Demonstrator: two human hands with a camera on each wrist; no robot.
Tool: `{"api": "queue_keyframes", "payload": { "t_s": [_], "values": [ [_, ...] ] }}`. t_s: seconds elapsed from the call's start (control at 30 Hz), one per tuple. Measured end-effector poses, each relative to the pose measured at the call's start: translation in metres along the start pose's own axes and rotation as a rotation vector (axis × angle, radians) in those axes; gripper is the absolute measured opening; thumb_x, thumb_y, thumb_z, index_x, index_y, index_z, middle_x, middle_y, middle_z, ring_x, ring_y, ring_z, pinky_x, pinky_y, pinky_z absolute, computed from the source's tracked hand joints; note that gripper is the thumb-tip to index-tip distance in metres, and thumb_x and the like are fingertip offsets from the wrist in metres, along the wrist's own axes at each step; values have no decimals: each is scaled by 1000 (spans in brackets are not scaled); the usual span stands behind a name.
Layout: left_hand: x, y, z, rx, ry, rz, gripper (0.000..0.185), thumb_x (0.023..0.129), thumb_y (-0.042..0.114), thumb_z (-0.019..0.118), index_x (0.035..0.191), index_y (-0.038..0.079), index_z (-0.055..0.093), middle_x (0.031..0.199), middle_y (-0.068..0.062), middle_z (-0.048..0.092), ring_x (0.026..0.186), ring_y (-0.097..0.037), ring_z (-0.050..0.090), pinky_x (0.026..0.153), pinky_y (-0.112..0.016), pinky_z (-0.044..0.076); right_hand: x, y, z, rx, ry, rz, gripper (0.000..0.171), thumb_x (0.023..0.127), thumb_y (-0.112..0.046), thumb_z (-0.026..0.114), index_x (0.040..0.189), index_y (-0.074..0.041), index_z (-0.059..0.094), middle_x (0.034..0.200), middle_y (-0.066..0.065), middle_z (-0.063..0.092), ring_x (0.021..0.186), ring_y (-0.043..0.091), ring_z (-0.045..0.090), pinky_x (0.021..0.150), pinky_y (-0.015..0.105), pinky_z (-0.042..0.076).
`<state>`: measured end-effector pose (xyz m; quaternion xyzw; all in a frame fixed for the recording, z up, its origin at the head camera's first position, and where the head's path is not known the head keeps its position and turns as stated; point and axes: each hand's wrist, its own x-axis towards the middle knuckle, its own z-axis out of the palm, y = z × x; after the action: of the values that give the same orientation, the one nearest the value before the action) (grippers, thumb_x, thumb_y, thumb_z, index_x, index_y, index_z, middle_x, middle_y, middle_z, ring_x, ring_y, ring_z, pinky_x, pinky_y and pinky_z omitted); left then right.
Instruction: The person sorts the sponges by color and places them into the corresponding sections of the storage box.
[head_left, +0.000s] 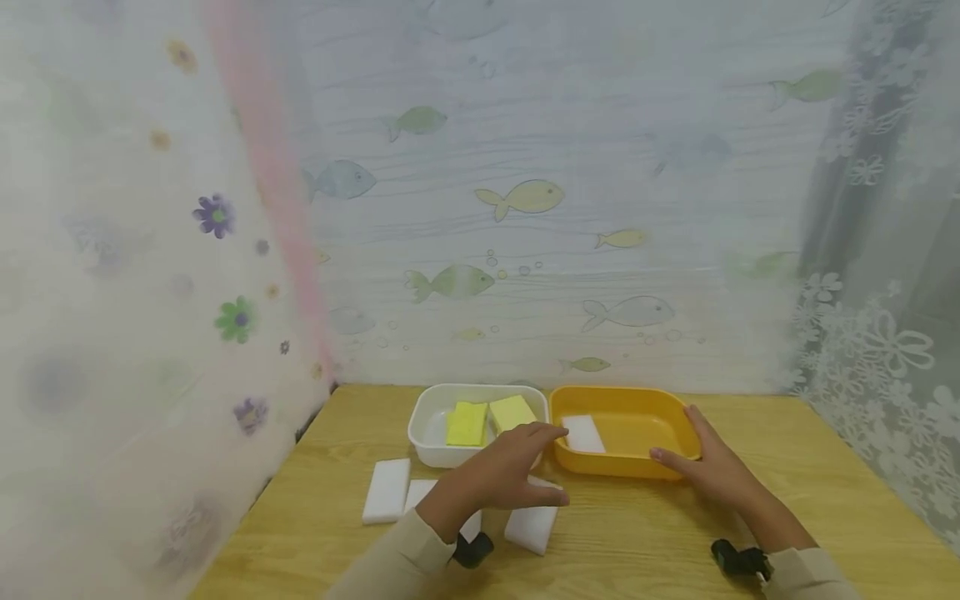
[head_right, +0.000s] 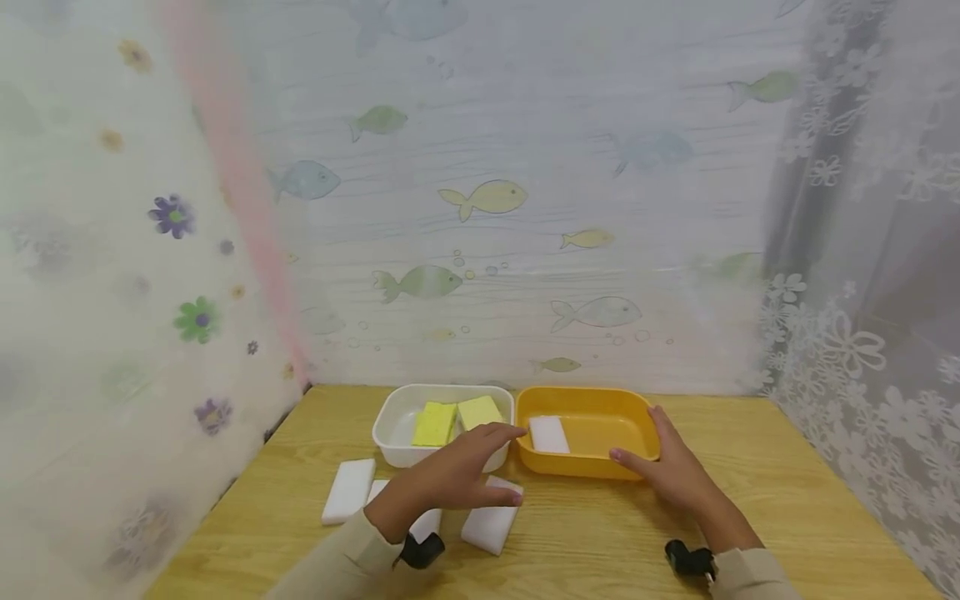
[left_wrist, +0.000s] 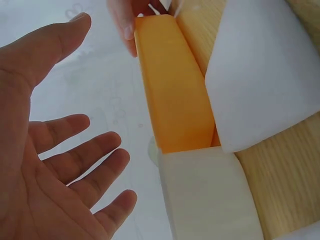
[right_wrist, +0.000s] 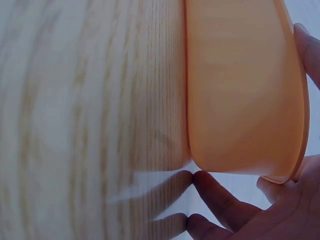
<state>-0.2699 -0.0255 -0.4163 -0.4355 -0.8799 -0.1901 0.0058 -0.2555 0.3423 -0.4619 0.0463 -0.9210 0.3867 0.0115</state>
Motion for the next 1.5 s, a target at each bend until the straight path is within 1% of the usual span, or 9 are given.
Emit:
{"api": "queue_keyframes", "payload": {
  "t_s": [0.2,0.37,0.5,0.63,0.8,0.97,1.17,1.3,1.5],
  "values": [
    [-11,0,3,4,0,18,84,91,62,71,158,21,40,157,1,48,144,-18,47,119,-40,43,-1,2,-1,8,4,-4,114,98,-56,65,165,-8,-13,170,28,-13,151,62,2,110,84,17],
    [-18,-2,8,-20,-24,4,83,91,61,71,158,22,42,157,3,48,145,-17,45,120,-39,42,0,1,-1,-1,3,-5,114,98,-57,65,165,-7,-13,170,29,-11,150,62,4,109,84,17],
    [-22,-5,13,-31,-38,-12,83,90,61,73,156,21,44,155,4,51,143,-15,48,118,-37,43,-1,-2,0,1,-4,-3,114,98,-56,65,164,-6,-14,169,30,-12,150,63,4,110,84,17],
    [-24,-7,17,-14,-55,9,82,90,60,74,155,18,47,153,5,53,141,-14,49,118,-35,44,-1,-3,0,6,-12,2,114,98,-56,65,164,-7,-15,169,30,-13,150,63,4,110,84,17],
    [-25,-12,22,-22,-71,29,86,87,58,78,155,16,45,154,5,52,142,-14,47,119,-34,42,-1,-2,-1,3,-16,7,115,97,-59,64,164,-7,-15,169,29,-12,150,63,5,109,84,18],
    [-26,-17,29,-53,-105,-1,96,81,55,85,158,17,42,156,5,49,143,-11,46,119,-31,41,0,1,0,-1,-12,7,116,97,-59,65,164,-7,-15,169,30,-11,149,63,6,109,84,19],
    [-28,-18,32,-25,-141,-33,101,75,50,92,158,22,41,155,7,48,140,-8,46,117,-29,42,0,1,0,-7,-1,0,116,97,-58,65,164,-5,-14,169,31,-10,149,63,7,110,83,19],
    [-28,-18,33,-30,-142,-47,99,74,47,93,157,25,43,155,8,49,139,-8,46,117,-29,42,0,0,0,-5,0,-4,116,97,-58,65,164,-5,-13,169,30,-10,149,63,6,109,84,18],
    [-26,-17,41,13,-90,15,99,71,56,92,152,21,47,144,6,56,128,-6,51,109,-23,47,0,-1,0,-10,9,-1,117,96,-58,66,164,-4,-12,169,30,-10,149,63,6,110,84,18]
  ]
}}
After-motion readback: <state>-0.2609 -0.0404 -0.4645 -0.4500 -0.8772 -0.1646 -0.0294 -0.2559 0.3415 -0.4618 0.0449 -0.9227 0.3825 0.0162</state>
